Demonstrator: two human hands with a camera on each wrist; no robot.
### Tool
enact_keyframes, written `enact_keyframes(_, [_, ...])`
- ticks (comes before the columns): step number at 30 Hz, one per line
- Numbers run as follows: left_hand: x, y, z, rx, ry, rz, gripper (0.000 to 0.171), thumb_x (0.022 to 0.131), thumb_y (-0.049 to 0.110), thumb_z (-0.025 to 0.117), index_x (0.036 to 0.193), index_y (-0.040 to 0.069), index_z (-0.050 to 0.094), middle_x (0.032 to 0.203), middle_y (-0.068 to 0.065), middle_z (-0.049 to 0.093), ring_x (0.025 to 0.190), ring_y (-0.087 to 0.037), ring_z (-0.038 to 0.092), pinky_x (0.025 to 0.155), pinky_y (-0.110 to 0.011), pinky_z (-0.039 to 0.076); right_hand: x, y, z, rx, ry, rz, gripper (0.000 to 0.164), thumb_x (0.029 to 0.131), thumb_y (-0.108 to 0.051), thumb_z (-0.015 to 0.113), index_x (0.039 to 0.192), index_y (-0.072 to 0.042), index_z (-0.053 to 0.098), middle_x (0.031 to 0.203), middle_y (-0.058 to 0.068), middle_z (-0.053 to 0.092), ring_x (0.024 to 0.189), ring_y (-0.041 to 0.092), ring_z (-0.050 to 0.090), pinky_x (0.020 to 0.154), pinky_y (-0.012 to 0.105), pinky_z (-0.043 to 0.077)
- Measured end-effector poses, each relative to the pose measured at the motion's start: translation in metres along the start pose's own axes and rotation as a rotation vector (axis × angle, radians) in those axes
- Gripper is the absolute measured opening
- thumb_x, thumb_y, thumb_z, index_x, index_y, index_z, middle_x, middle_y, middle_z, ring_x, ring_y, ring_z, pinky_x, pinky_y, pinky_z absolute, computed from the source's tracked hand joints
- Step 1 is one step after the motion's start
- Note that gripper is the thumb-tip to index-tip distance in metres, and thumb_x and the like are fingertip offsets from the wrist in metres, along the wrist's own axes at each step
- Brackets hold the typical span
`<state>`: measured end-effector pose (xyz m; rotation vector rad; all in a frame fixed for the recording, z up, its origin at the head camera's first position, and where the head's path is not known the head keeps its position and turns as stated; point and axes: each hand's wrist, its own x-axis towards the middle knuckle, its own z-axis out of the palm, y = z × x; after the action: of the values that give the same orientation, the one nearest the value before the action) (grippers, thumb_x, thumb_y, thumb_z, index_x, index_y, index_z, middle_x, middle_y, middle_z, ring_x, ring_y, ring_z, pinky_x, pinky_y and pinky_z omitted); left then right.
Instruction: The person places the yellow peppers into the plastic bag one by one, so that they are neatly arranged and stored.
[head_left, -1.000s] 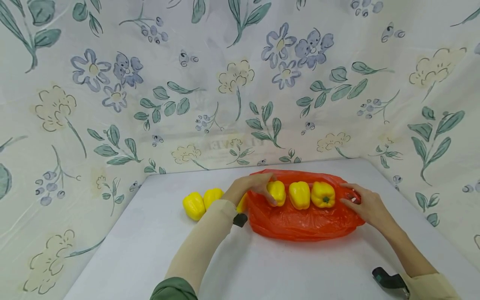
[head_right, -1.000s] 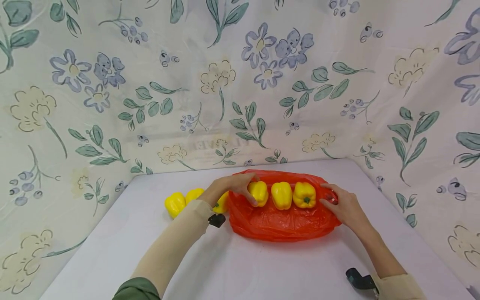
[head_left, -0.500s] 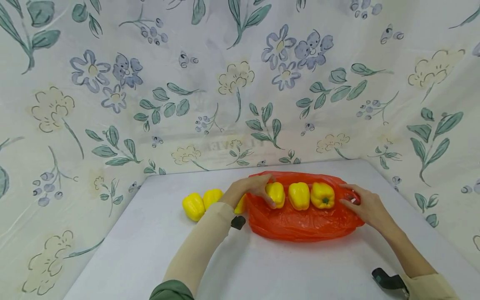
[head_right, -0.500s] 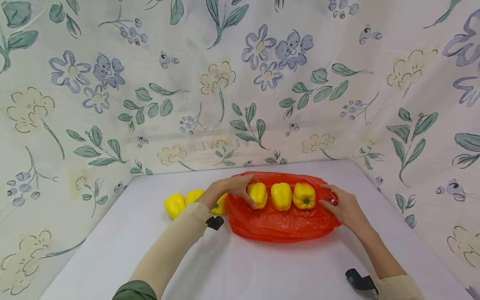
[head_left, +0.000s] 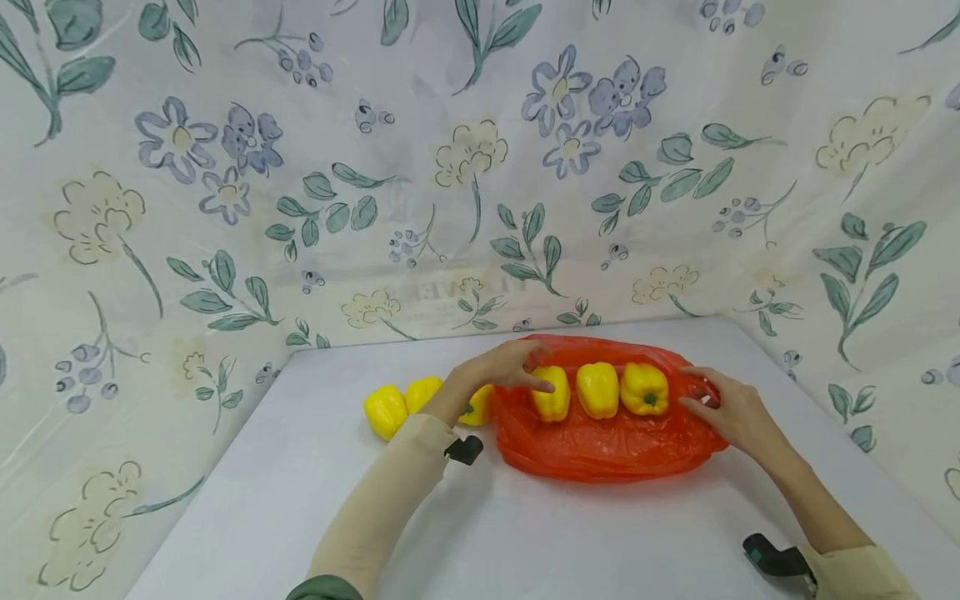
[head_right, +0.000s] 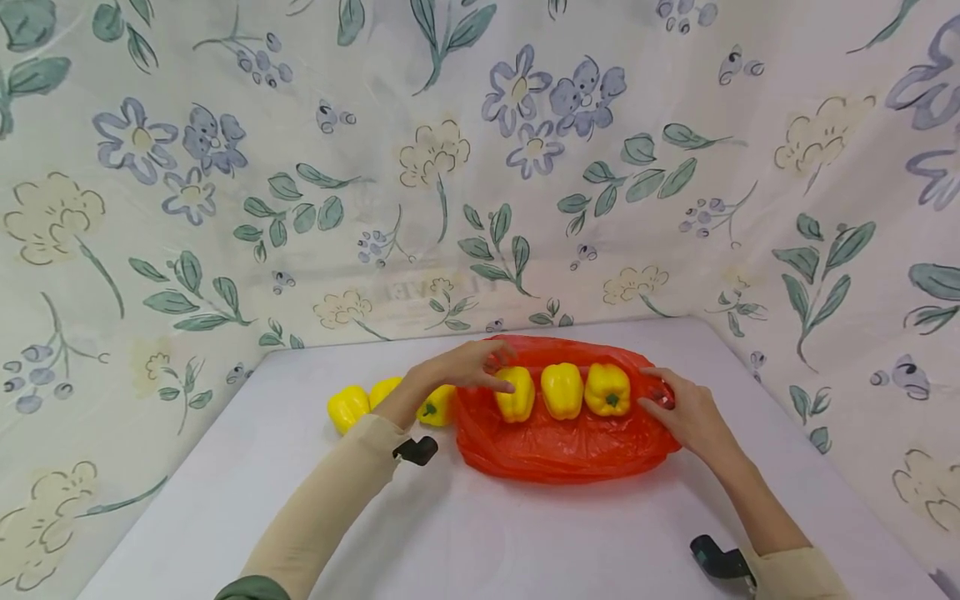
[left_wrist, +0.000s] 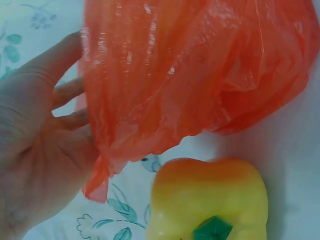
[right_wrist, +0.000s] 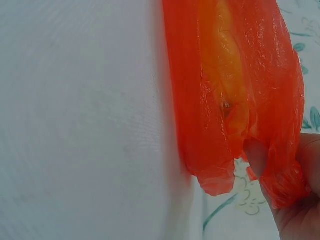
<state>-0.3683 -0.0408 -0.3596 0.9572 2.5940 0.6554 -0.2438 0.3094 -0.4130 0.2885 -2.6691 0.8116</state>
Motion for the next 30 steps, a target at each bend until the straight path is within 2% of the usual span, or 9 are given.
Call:
enact_keyframes(3, [-0.006,0.001,-0.003,-0.084,0.087,0.068,0.059,0.086,0.045,0.072,0.134,0.017,0.052,0.131,-0.003,0.06,0.118,-0.02,0.06,0.094,-0.031,0.055,0.0,0.001,0.0,-0.007,-0.004,0.004,0.049,0.089,-0.014,0.072,0.133,-0.005,0.054,0.102,0.022,0.067,0.079,0.024,0.061,0.059,0.019,0.054])
enact_keyframes(7, [-0.02,0.003,-0.007,-0.172,0.228,0.166,0.049,0.091,0.04,0.068,0.131,0.014,0.057,0.128,-0.005,0.064,0.115,-0.018,0.063,0.09,-0.029,0.057,0.0,0.001,0.001,-0.002,-0.019,0.027,0.049,0.089,-0.015,0.071,0.134,-0.005,0.054,0.105,0.023,0.067,0.081,0.025,0.062,0.061,0.026,0.058])
enact_keyframes(11, [-0.043,-0.001,-0.011,-0.218,0.351,0.239,0.037,0.093,0.033,0.068,0.124,0.015,0.062,0.121,-0.007,0.068,0.108,-0.017,0.066,0.087,-0.028,0.058,0.0,0.001,0.001,-0.002,-0.027,0.041,0.049,0.09,-0.016,0.07,0.135,-0.006,0.053,0.106,0.023,0.067,0.082,0.026,0.062,0.062,0.029,0.059])
enact_keyframes(14, [-0.067,-0.009,-0.017,-0.257,0.395,0.256,0.036,0.092,0.03,0.069,0.124,0.015,0.063,0.121,-0.01,0.068,0.108,-0.018,0.067,0.088,-0.03,0.058,0.001,0.001,0.001,-0.005,-0.022,0.037,0.049,0.09,-0.016,0.071,0.134,-0.006,0.054,0.104,0.022,0.067,0.082,0.025,0.061,0.062,0.027,0.058])
enact_keyframes(19, [-0.113,-0.035,-0.027,-0.255,0.475,0.218,0.036,0.092,0.027,0.069,0.124,0.013,0.062,0.123,-0.008,0.067,0.11,-0.021,0.066,0.091,-0.037,0.058,0.004,-0.001,-0.003,-0.001,-0.013,0.025,0.049,0.089,-0.015,0.071,0.134,-0.006,0.054,0.104,0.023,0.067,0.083,0.026,0.061,0.062,0.028,0.059])
enact_keyframes(24, [-0.153,-0.07,-0.032,-0.209,0.579,0.117,0.04,0.091,0.027,0.071,0.126,0.011,0.06,0.127,-0.007,0.063,0.118,-0.026,0.061,0.098,-0.045,0.053,0.004,-0.003,-0.005,-0.004,-0.02,0.037,0.05,0.09,-0.015,0.071,0.135,-0.005,0.053,0.104,0.023,0.066,0.082,0.026,0.059,0.06,0.023,0.056])
enact_keyframes(27, [-0.172,-0.09,-0.031,-0.173,0.626,0.032,0.044,0.089,0.028,0.073,0.128,0.011,0.059,0.13,-0.008,0.058,0.124,-0.029,0.055,0.103,-0.048,0.048,0.004,-0.003,-0.004,-0.005,-0.031,0.049,0.05,0.09,-0.017,0.071,0.135,-0.006,0.053,0.104,0.022,0.066,0.082,0.025,0.059,0.06,0.019,0.053])
enact_keyframes(30, [-0.184,-0.105,-0.027,-0.12,0.645,-0.026,0.048,0.087,0.027,0.075,0.129,0.01,0.058,0.132,-0.011,0.056,0.127,-0.031,0.051,0.105,-0.052,0.045,0.002,-0.002,-0.002,-0.005,-0.04,0.055,0.05,0.09,-0.017,0.07,0.135,-0.006,0.053,0.104,0.022,0.066,0.082,0.025,0.058,0.06,0.018,0.052])
